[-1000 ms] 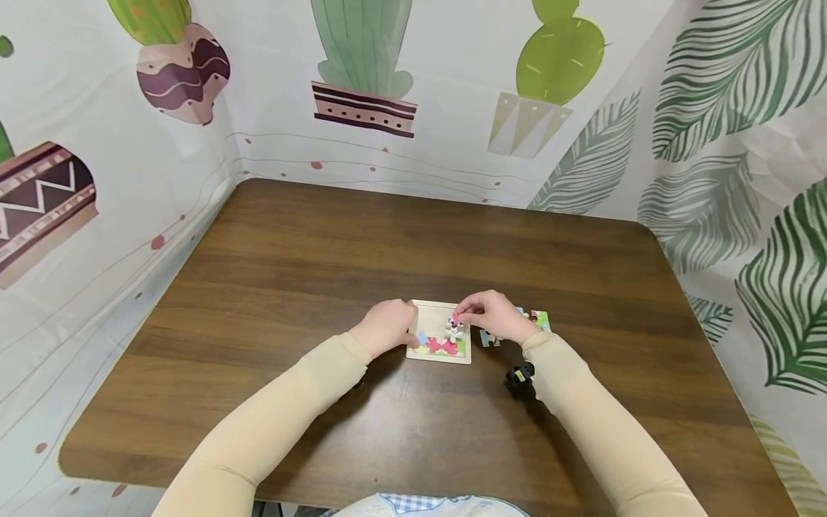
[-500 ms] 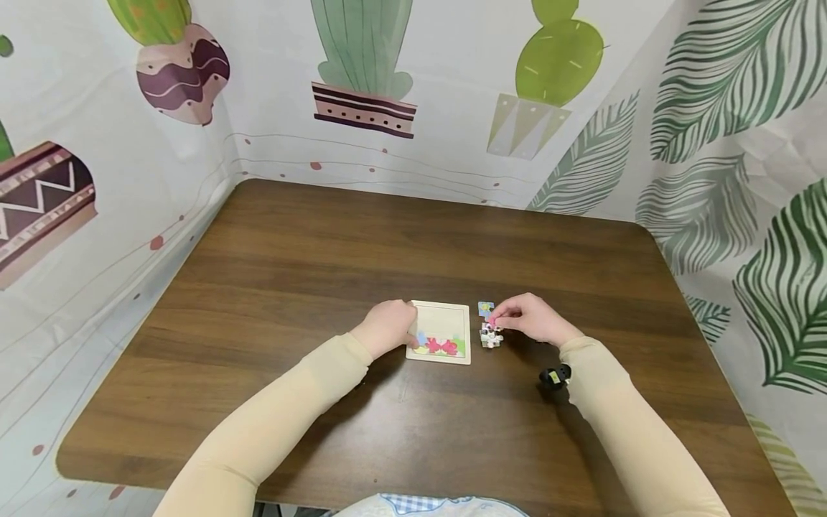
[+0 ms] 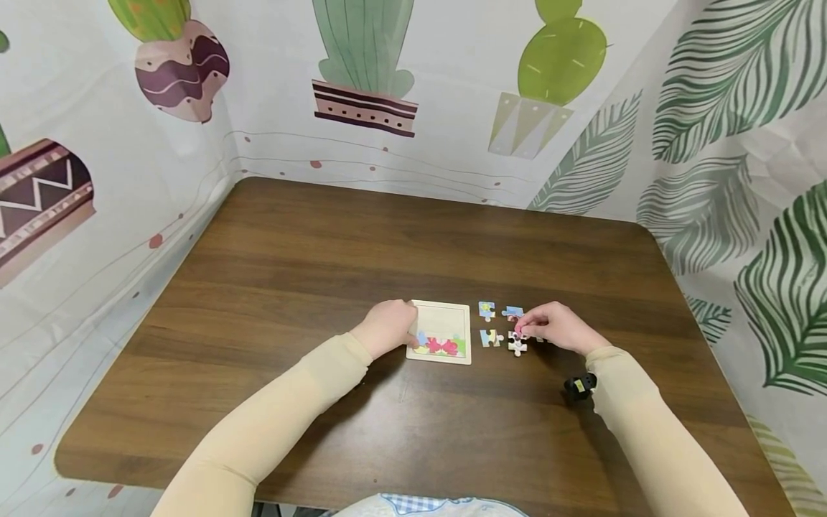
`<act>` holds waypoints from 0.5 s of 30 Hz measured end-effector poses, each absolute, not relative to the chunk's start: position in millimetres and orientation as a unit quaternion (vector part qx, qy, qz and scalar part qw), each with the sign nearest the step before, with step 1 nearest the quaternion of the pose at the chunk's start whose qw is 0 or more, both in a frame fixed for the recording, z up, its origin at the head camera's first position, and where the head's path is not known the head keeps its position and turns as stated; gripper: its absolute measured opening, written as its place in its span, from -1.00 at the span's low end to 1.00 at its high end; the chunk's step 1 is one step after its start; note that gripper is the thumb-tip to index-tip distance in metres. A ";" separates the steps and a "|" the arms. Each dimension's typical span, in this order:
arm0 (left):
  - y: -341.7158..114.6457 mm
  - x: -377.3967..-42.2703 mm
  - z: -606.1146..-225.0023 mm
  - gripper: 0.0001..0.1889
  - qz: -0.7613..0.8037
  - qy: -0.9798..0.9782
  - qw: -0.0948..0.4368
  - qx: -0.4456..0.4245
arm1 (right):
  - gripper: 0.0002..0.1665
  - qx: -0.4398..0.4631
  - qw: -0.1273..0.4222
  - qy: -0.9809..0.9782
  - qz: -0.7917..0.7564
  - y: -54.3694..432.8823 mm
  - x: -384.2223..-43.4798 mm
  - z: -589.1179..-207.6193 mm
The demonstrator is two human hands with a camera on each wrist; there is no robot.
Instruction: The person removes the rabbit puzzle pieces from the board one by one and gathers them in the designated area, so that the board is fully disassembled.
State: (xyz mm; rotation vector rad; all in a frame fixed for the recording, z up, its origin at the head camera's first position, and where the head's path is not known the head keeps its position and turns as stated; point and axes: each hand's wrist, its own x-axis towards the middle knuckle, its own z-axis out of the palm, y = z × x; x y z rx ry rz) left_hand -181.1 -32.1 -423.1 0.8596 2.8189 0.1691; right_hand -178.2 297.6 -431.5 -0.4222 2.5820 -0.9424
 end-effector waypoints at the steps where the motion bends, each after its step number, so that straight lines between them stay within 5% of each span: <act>1: -32.1 -181.1 -423.1 -0.62 0.057 0.951 0.095 0.290 | -0.90 -0.148 0.177 0.916 -0.329 298.8 -178.0 -431.5; 15: -31.0 -181.6 -423.7 -0.60 0.044 0.952 0.095 0.288 | -0.94 -0.124 0.125 0.944 -0.277 298.8 -174.5 -436.2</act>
